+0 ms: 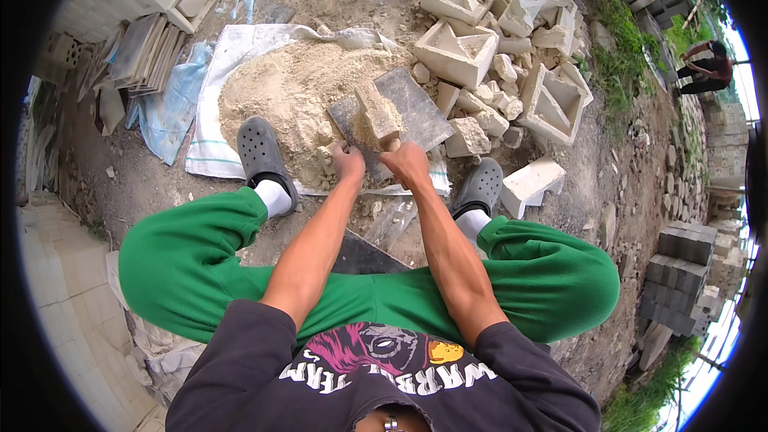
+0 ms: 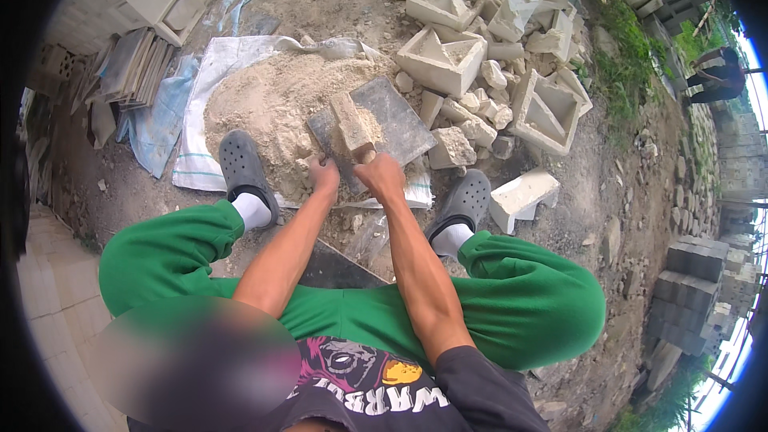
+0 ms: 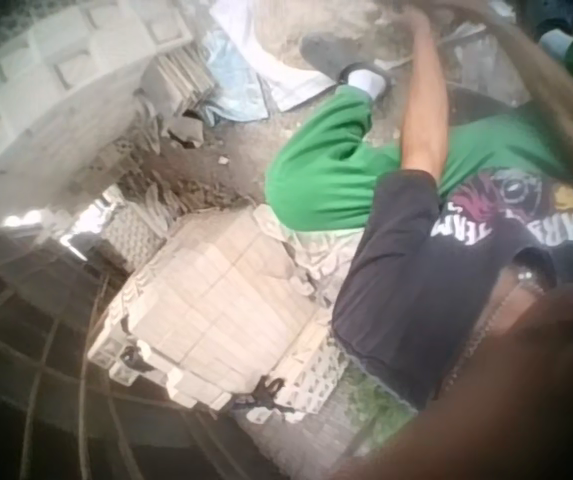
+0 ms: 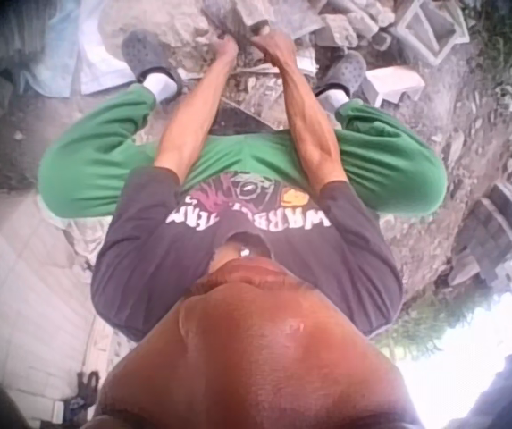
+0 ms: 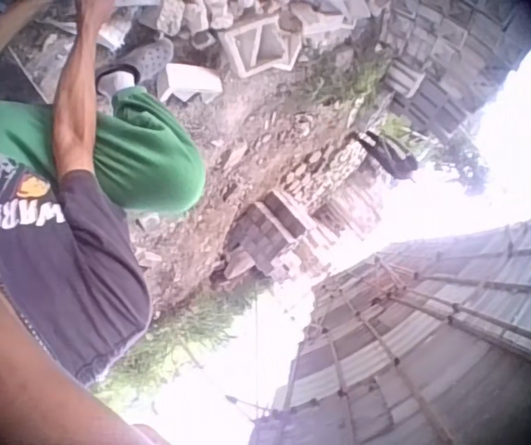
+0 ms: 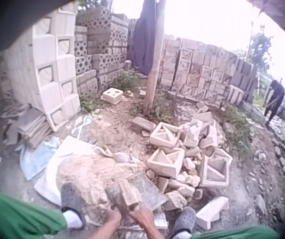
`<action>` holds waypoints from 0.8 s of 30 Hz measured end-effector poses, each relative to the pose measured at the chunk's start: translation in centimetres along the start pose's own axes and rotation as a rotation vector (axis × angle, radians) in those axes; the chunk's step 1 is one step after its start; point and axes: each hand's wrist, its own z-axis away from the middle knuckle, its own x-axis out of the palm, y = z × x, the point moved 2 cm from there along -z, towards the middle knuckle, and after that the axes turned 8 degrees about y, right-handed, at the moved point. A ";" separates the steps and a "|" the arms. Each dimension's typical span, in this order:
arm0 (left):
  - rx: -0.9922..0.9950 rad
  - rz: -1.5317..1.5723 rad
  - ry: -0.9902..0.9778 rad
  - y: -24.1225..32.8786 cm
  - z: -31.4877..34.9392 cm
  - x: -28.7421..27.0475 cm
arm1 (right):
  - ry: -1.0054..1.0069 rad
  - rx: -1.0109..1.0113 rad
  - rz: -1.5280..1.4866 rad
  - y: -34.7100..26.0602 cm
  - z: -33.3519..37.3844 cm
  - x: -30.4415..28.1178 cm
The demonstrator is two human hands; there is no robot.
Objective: The person sits on the ground and repeatedly strikes a stone block with a wooden mallet to break it into smaller pieces. The person handles the stone block and mallet, breaking it down over time.
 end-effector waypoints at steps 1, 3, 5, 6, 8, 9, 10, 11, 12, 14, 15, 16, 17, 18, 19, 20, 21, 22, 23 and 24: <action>0.004 -0.011 0.019 -0.7 -0.6 -0.4 | 0.013 -0.044 -0.041 -1.4 0.8 -0.6; 0.031 -0.023 0.057 -2.4 -1.1 -0.7 | 0.038 -0.115 -0.120 -3.2 2.2 -1.3; 0.111 -0.018 0.072 -1.8 -1.0 -0.2 | 0.060 -0.161 -0.141 -2.3 1.7 -0.7; 0.085 -0.046 0.064 -1.8 -0.8 -0.2 | 0.068 -0.186 -0.152 -2.0 1.5 -0.3; 0.044 -0.107 0.034 0.1 0.7 -0.7 | 0.064 -0.110 0.015 -0.3 0.9 1.0; 0.023 -0.114 0.012 0.7 1.2 -0.6 | 0.065 -0.070 0.098 0.6 0.5 1.3; 0.000 -0.117 0.000 1.0 1.4 -0.6 | 0.011 -0.025 0.030 1.3 0.1 1.5; -0.023 -0.119 -0.006 0.9 1.2 -0.7 | -0.046 0.013 -0.038 1.7 -0.4 1.4; 0.028 -0.184 -0.031 0.9 1.2 -0.7 | -0.102 0.052 -0.106 2.3 -0.8 1.0; -0.061 -0.195 -0.070 -1.4 0.5 -0.7 | -0.166 0.078 -0.220 1.3 -1.1 -1.1; -0.098 -0.199 -0.098 -2.2 0.4 -0.6 | -0.151 0.078 -0.272 1.1 -1.3 -1.8; 0.006 -0.306 -0.146 -2.5 1.0 -0.7 | -0.120 0.124 -0.343 1.2 -1.4 -2.5; -0.098 -0.196 -0.182 -2.9 1.5 -0.6 | -0.090 0.170 -0.413 1.3 -1.5 -3.2; -0.201 -0.086 -0.216 -3.2 2.1 -0.3 | -0.061 0.215 -0.483 1.4 -1.5 -3.8; -0.291 0.026 -0.267 -2.7 3.1 0.4 | -0.034 0.237 -0.494 2.9 -2.5 -4.5; -0.280 0.036 -0.275 -2.3 3.5 0.3 | 0.010 0.238 -0.537 3.2 -2.7 -5.0; -0.302 0.021 -0.274 -1.9 3.7 0.3 | 0.054 0.239 -0.581 3.7 -2.7 -5.5; -0.319 0.004 -0.279 -1.4 3.9 0.3 | 0.078 0.245 -0.582 4.2 -2.8 -6.0; -0.335 -0.013 -0.285 -0.9 4.1 0.3 | 0.103 0.251 -0.584 4.7 -2.9 -6.6; -0.325 -0.027 -0.268 -0.3 4.4 0.4 | 0.128 0.258 -0.586 5.2 -3.0 -7.0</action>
